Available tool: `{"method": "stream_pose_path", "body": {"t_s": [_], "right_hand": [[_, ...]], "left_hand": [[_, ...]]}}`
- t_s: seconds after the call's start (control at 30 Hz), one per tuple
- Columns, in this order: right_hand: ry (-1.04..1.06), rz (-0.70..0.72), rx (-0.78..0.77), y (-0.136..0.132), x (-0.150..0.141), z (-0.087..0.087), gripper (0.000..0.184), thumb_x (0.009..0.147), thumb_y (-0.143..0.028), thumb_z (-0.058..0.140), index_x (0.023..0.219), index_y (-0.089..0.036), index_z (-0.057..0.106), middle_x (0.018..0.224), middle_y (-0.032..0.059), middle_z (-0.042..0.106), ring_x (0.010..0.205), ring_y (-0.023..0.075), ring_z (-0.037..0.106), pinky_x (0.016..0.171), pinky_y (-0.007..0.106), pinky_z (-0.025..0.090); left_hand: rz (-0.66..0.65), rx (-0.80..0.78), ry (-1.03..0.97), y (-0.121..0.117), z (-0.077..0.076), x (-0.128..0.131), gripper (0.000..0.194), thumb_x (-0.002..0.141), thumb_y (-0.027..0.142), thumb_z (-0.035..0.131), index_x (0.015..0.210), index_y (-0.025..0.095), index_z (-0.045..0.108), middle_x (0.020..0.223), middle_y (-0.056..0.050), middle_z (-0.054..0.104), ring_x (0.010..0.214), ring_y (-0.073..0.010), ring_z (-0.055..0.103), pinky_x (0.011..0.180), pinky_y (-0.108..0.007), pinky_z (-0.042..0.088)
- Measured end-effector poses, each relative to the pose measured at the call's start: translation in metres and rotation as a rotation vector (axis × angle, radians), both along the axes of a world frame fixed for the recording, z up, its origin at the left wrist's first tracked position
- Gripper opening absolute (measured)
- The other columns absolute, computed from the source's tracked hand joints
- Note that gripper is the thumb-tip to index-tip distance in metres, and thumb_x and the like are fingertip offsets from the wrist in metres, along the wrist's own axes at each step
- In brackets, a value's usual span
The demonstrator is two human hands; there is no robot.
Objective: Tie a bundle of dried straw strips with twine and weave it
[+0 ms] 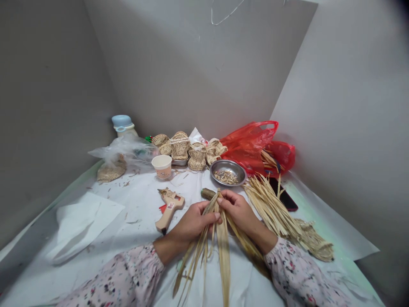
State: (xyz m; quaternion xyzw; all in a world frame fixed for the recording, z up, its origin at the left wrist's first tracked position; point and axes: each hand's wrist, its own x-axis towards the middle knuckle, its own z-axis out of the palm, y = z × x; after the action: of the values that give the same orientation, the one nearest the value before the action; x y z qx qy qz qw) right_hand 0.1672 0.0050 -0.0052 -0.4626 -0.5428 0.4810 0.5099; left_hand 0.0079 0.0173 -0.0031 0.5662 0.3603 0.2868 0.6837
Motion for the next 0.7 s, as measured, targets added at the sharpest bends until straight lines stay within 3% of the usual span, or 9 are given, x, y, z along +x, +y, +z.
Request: {"method": "stream_pose_path", "body": {"t_s": [0.7], "right_hand": [[-0.022, -0.012, 0.016, 0.0007, 0.0003, 0.0002, 0.016, 0.078, -0.032, 0.061, 0.081, -0.016, 0.062, 0.075, 0.0005, 0.062, 0.068, 0.0144, 0.055, 0.068, 0.028, 0.044]], "left_hand": [[-0.009, 0.002, -0.003, 0.0005, -0.0014, 0.0000, 0.021, 0.074, 0.030, 0.067, 0.081, 0.012, 0.062, 0.069, -0.001, 0.060, 0.051, -0.0083, 0.046, 0.051, -0.021, 0.034]]}}
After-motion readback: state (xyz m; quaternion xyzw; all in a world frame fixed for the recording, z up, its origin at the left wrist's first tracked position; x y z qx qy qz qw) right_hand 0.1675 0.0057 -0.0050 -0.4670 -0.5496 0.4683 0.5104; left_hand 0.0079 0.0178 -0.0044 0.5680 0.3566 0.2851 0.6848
